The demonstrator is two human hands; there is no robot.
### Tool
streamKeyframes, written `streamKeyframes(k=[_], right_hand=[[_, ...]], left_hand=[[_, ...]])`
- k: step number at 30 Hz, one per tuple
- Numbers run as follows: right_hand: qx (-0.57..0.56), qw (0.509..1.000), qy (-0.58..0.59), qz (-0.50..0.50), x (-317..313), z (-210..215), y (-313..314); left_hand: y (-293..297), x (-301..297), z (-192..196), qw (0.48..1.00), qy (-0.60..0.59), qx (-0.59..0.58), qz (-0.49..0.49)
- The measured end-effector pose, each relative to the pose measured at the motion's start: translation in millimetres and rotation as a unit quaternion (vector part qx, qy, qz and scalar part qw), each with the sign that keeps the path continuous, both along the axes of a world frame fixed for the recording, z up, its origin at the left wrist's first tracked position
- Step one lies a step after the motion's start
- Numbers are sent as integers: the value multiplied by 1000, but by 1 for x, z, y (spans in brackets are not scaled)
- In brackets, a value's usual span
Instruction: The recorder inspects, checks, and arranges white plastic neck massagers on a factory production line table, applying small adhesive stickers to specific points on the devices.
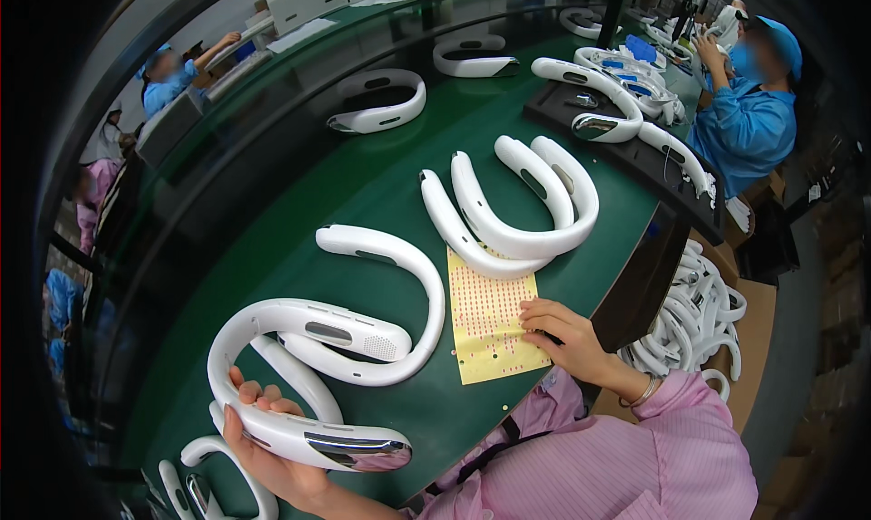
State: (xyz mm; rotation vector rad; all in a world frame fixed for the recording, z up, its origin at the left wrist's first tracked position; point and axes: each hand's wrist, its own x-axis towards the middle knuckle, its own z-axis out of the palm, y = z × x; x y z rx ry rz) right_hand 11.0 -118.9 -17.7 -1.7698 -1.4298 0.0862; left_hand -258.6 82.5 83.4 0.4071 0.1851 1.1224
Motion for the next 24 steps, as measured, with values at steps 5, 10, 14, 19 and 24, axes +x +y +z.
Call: streamKeyframes(k=[5,10,14,19,24], right_hand=[[7,999,-31,-9,-2,2,2],[18,999,-42,-5,-2,1,2],[21,998,-60,8,0,0,2],[19,998,-67,12,1,-2,0],[0,997,-67,31,4,4,-1]], left_hand=[[2,0,-1,1000,-5,0,-6],[2,-1,-1,1000,-13,1,-14],[2,-2,-2,1000,-13,2,-18],[3,-4,-3,1000,-15,-5,-19],[4,-4,-2,1000,-17,-10,-23]])
